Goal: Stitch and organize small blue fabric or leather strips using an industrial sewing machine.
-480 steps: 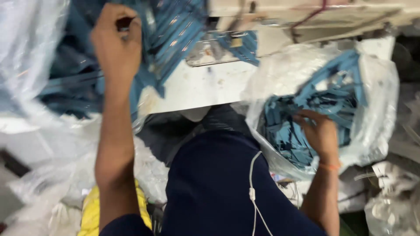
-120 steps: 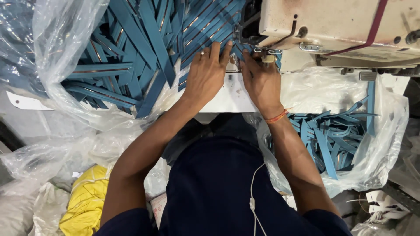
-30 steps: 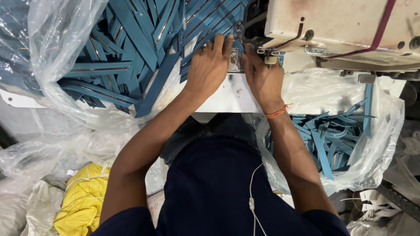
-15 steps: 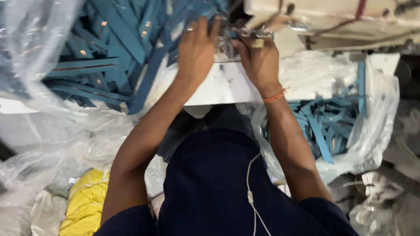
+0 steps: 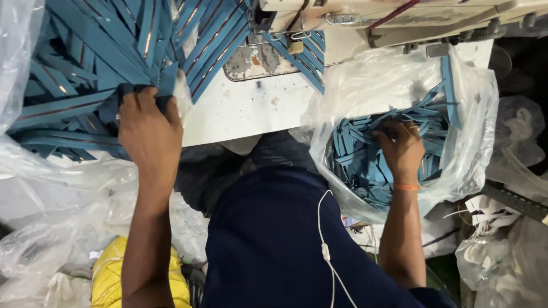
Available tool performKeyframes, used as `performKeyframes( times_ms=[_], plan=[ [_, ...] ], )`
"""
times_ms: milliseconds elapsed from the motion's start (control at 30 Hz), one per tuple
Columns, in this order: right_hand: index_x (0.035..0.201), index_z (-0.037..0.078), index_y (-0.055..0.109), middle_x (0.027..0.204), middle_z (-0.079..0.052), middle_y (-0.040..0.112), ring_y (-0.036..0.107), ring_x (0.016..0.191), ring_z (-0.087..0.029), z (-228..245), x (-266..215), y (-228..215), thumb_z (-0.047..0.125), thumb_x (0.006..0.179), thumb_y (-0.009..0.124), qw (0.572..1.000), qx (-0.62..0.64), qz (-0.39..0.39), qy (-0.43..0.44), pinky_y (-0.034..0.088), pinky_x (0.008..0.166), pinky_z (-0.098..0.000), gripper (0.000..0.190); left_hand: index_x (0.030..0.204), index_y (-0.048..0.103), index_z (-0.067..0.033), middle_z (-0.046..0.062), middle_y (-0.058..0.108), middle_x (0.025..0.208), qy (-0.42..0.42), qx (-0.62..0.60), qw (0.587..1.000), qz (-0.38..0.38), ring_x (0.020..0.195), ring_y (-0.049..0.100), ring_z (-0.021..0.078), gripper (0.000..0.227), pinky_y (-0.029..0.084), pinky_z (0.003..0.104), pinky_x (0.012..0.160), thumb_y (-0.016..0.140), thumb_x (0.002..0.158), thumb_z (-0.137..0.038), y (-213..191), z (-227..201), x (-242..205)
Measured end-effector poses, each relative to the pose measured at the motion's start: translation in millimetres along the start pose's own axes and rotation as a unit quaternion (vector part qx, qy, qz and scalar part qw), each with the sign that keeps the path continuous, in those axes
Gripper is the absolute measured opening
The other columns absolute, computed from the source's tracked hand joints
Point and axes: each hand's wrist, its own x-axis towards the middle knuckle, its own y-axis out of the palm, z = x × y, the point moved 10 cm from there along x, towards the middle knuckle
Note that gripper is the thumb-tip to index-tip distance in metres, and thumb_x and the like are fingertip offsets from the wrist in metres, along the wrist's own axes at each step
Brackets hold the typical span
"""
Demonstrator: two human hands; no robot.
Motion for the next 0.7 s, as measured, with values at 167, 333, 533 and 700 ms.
performKeyframes(
  times_ms=[167, 333, 533, 700],
  plan=[
    [0.091, 0.01, 0.072, 0.097, -0.007, 0.071, 0.069, 0.093, -0.031, 61, 2, -32, 0.014, 0.085, 0.085, 0.989, -0.058, -0.015, -0.137, 0.054, 0.084, -0.0438, 0.015, 0.109, 0.071, -0.0073, 0.013, 0.067, 0.101, -0.023, -0.011, 1.0, 0.015, 0.086, 0.067, 0.0364, 0.014, 0.052, 0.047, 0.071, 0.075, 0.096, -0.014, -4, 12, -2],
    [0.096, 0.004, 0.063, 0.1, -0.007, 0.074, 0.069, 0.087, -0.023, 154, 15, -71, 0.006, 0.09, 0.079, 0.974, 0.08, -0.079, -0.196, 0.054, 0.079, -0.0388, 0.017, 0.132, 0.063, -0.008, 0.013, 0.067, 0.108, 0.035, -0.184, 0.982, -0.012, 0.091, 0.068, 0.0357, 0.03, 0.054, 0.046, 0.076, 0.066, 0.102, -0.006, -30, -29, 5],
    [0.11, 0.002, 0.068, 0.098, -0.014, 0.066, 0.065, 0.083, -0.024, 248, 69, 19, 0.013, 0.096, 0.087, 0.949, 0.236, 0.042, -0.206, 0.052, 0.073, -0.0342, 0.027, 0.14, 0.063, -0.0135, 0.012, 0.06, 0.101, 0.148, -0.22, 0.963, 0.039, 0.076, 0.067, 0.031, 0.042, 0.054, 0.043, 0.064, 0.066, 0.099, -0.006, 37, -102, 31],
    [0.12, 0.004, 0.073, 0.101, -0.016, 0.069, 0.068, 0.088, -0.037, 295, 85, 61, 0.014, 0.099, 0.083, 0.945, 0.167, 0.023, -0.281, 0.054, 0.08, -0.0432, 0.026, 0.137, 0.068, -0.0126, 0.012, 0.06, 0.103, 0.17, -0.122, 0.978, 0.003, 0.073, 0.068, 0.0267, 0.045, 0.058, 0.038, 0.065, 0.064, 0.092, -0.005, 64, -111, 39]
  ],
)
